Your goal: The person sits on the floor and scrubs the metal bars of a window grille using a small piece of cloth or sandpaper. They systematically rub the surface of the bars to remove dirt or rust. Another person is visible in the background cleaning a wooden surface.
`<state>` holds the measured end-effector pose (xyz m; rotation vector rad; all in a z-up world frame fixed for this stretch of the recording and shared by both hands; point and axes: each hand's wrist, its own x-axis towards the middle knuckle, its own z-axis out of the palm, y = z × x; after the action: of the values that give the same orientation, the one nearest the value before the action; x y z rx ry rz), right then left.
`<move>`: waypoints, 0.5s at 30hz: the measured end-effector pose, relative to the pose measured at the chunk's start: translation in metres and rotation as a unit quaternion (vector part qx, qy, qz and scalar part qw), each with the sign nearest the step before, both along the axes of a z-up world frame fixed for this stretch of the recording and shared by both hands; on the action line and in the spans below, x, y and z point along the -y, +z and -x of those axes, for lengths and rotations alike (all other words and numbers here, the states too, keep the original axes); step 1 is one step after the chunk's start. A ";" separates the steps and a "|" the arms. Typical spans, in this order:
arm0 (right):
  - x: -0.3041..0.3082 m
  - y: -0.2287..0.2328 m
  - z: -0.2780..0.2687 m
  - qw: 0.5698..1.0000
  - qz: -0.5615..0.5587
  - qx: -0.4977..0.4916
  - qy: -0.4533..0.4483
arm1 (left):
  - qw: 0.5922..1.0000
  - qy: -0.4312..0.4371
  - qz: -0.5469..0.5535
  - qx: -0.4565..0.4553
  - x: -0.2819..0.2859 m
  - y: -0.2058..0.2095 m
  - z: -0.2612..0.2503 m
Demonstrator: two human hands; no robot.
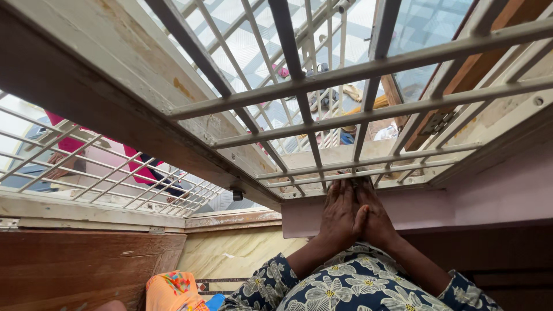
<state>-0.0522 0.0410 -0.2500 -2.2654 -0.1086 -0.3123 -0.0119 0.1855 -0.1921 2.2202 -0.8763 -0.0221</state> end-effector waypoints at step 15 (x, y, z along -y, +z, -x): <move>0.006 -0.029 -0.011 0.972 0.168 -0.164 0.020 | 0.993 0.018 -0.113 -0.037 0.009 -0.067 -0.017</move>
<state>-0.0416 0.0350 -0.2795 -2.6122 -0.0345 0.1145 0.0048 0.1762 -0.2587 2.4282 -0.8266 -0.1939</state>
